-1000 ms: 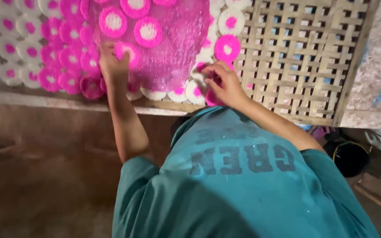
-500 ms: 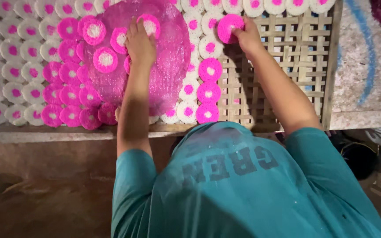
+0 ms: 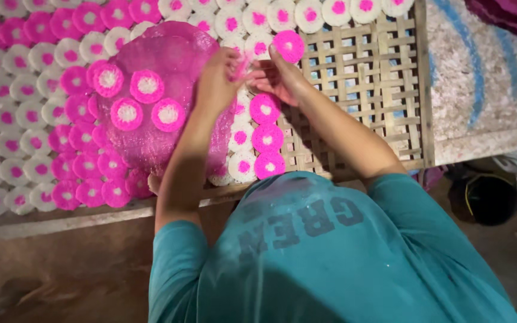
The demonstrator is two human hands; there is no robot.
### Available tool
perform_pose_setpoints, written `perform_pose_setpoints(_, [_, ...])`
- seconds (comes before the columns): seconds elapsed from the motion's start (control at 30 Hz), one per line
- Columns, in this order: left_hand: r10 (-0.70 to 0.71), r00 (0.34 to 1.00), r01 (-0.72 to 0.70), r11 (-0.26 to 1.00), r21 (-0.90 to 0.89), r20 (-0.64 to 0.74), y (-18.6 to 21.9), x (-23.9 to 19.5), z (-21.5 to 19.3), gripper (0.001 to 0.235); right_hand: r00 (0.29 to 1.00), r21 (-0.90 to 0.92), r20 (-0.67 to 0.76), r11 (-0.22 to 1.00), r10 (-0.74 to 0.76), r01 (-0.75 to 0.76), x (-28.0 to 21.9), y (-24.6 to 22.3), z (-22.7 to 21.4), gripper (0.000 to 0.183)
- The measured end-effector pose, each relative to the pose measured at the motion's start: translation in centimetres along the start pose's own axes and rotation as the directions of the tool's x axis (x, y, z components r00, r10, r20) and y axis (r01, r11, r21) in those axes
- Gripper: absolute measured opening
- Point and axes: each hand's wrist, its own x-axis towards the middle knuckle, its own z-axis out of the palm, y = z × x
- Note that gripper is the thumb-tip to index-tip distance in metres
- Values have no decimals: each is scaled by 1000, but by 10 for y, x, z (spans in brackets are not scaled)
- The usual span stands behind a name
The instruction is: The person arranges white and pink circular discs on woven drying racks. They pick up a pink tray holding the discs, place the discs one by one onto the rack in rows, and then return the tray to the side. The process is repeated across multiple racks.
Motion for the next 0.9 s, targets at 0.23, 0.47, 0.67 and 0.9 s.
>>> perform_pose_setpoints(0.23, [-24,896,173,938,300,-443,-98,16,-62,69,856,-199,-350,923,-380,328,-1,-38,-81,31])
perform_pose_setpoints(0.47, [-556,729,683,634,363,-400,-193,18,-122,58,550,-973,88,47,-830,227,0,-70,-97,38])
perform_pose_setpoints(0.67, [-554,602,768,599,226,-575,-229,7,-130,80,471,-975,218,-212,-855,67,-19,-71,-66,49])
perform_pose_setpoints(0.9, [-701,483,804,592,-51,-524,-295,16,-136,56,458,-939,339,-261,-822,225,-27,-37,-10,44])
